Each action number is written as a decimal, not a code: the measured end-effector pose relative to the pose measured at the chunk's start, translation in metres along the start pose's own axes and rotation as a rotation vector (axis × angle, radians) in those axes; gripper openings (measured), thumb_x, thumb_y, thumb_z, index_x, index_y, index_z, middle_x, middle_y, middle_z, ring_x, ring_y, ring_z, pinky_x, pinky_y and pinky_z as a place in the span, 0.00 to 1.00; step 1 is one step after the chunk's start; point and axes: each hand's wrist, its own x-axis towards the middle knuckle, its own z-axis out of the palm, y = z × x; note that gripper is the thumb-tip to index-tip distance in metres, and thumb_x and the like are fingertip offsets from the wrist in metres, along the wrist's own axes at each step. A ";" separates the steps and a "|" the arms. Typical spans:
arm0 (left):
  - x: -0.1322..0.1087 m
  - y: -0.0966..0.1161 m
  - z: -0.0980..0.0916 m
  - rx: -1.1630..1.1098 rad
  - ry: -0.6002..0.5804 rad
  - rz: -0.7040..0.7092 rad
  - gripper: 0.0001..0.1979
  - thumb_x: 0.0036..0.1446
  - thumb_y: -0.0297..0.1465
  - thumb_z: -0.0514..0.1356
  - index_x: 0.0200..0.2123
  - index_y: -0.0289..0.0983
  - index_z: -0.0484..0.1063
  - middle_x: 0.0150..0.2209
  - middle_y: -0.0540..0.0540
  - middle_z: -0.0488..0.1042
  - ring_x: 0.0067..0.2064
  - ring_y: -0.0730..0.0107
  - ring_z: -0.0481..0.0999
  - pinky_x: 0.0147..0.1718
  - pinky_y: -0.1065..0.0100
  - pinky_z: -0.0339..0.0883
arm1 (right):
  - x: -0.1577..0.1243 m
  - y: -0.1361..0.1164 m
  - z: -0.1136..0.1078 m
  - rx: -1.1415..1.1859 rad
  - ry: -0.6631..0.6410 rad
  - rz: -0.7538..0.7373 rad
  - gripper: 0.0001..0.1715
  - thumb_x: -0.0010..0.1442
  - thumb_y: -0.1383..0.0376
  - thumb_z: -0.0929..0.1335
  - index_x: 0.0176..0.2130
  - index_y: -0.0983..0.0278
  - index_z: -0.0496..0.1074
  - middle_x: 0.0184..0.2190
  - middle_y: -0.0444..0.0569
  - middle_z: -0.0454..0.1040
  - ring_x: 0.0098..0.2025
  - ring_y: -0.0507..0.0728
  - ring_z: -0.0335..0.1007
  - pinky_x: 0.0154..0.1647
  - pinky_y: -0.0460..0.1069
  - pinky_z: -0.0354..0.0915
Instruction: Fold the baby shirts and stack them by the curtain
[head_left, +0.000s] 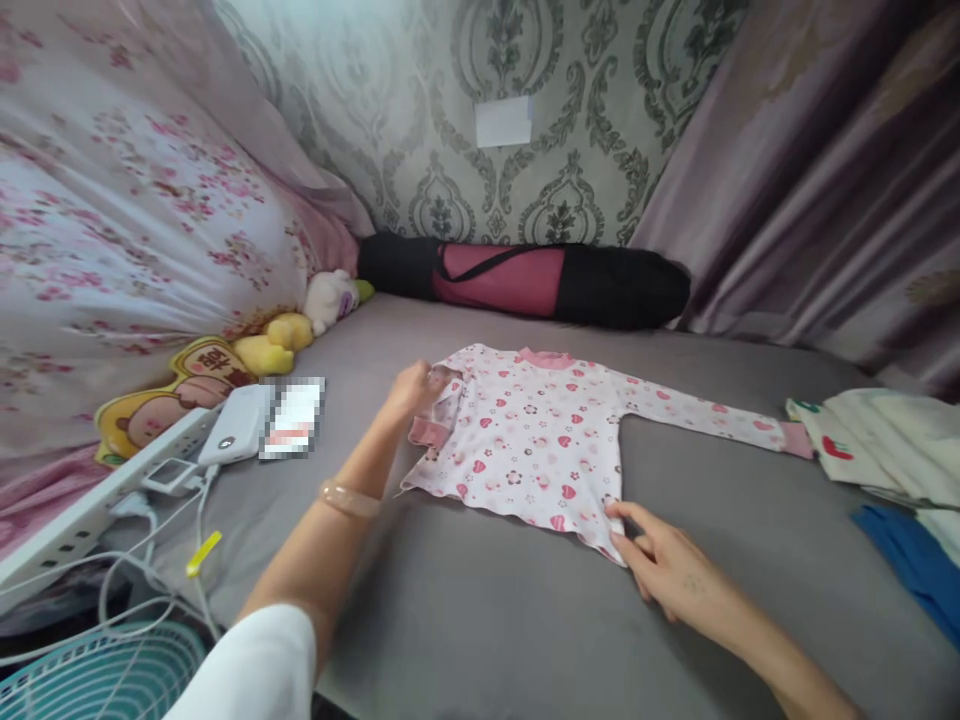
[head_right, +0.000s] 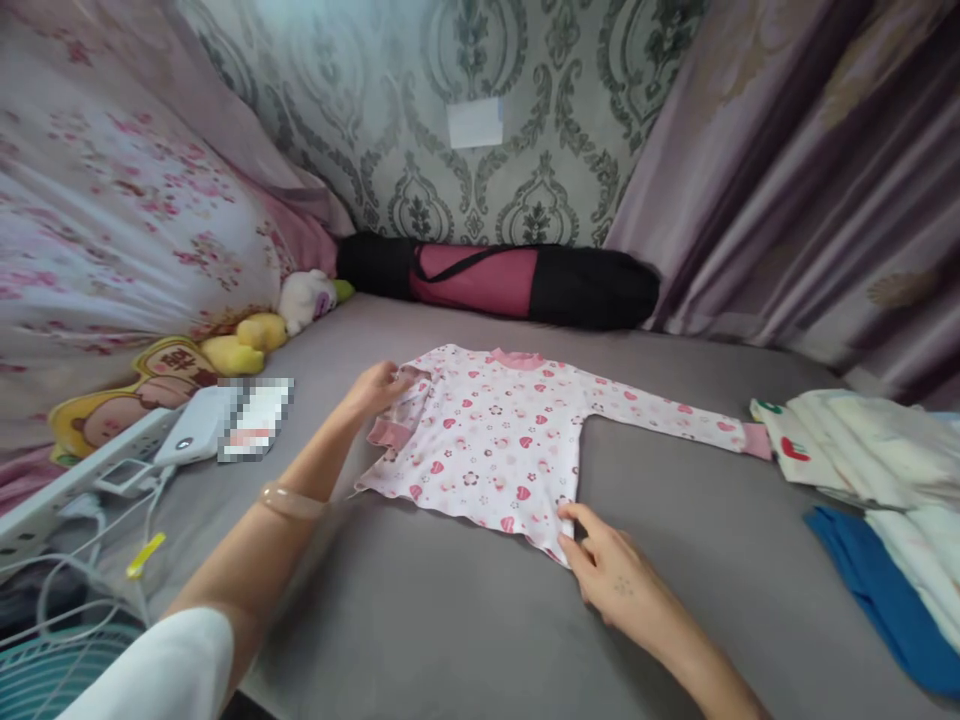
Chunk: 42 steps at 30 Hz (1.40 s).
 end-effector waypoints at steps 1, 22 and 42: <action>-0.001 -0.013 -0.004 0.001 -0.065 -0.061 0.20 0.55 0.43 0.59 0.41 0.32 0.72 0.39 0.37 0.77 0.42 0.56 0.76 0.38 0.65 0.66 | 0.000 -0.002 -0.002 0.022 -0.042 0.023 0.29 0.64 0.52 0.57 0.60 0.61 0.60 0.17 0.38 0.67 0.14 0.51 0.61 0.17 0.45 0.56; 0.042 -0.026 -0.032 0.262 0.354 0.460 0.16 0.56 0.22 0.49 0.45 0.35 0.70 0.43 0.36 0.74 0.46 0.54 0.70 0.46 0.57 0.59 | 0.032 -0.057 -0.015 -0.037 -0.174 -0.027 0.23 0.65 0.53 0.58 0.51 0.62 0.68 0.20 0.42 0.73 0.19 0.50 0.65 0.24 0.44 0.60; 0.069 -0.061 0.006 -0.141 0.206 -0.525 0.36 0.53 0.45 0.60 0.58 0.27 0.58 0.50 0.23 0.72 0.51 0.42 0.74 0.44 0.55 0.68 | 0.127 -0.116 -0.027 -0.132 -0.138 -0.305 0.16 0.62 0.60 0.61 0.41 0.64 0.74 0.25 0.44 0.76 0.24 0.52 0.71 0.26 0.45 0.61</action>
